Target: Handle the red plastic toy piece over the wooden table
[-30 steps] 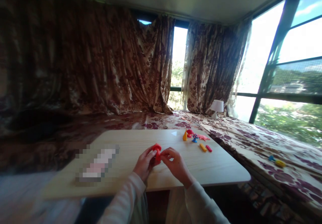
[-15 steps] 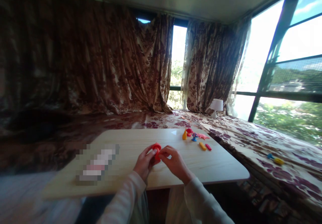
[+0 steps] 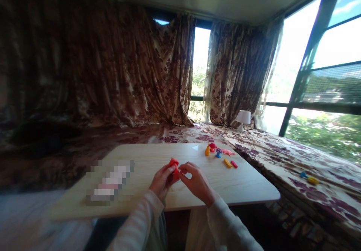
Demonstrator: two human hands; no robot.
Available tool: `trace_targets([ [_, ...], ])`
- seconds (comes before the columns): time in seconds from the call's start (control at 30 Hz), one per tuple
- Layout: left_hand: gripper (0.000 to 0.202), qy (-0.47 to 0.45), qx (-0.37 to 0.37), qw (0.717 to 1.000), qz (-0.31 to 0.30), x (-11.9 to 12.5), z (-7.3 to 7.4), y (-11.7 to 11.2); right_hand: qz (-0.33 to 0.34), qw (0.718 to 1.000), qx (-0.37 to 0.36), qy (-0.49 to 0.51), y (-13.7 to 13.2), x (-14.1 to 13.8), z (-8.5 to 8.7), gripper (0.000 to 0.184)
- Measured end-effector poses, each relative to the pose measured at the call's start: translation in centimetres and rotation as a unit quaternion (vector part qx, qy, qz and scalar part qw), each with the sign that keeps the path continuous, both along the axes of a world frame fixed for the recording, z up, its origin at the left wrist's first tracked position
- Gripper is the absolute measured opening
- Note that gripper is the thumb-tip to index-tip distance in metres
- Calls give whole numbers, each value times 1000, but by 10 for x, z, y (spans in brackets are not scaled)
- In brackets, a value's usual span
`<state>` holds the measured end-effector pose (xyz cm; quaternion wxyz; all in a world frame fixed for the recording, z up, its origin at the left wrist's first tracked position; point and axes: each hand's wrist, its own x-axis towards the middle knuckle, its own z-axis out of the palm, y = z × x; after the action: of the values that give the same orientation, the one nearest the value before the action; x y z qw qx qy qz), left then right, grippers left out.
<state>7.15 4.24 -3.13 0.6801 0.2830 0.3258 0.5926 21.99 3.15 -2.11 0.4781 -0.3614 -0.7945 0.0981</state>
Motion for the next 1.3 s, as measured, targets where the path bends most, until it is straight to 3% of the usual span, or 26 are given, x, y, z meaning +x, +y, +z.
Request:
trace_targets([
  [0.53, 21, -8, -6, 1000, 6, 0, 0, -2, 31, 999, 33, 7, -1, -2, 0, 16],
  [0.73, 20, -5, -9, 1000, -1, -1, -1, 0, 9, 1000, 17, 2, 1, -1, 0, 7],
  [1.3, 28, 21, 14, 1000, -8, -2, -2, -1, 19, 1000, 17, 11, -1, 1, -2, 17],
])
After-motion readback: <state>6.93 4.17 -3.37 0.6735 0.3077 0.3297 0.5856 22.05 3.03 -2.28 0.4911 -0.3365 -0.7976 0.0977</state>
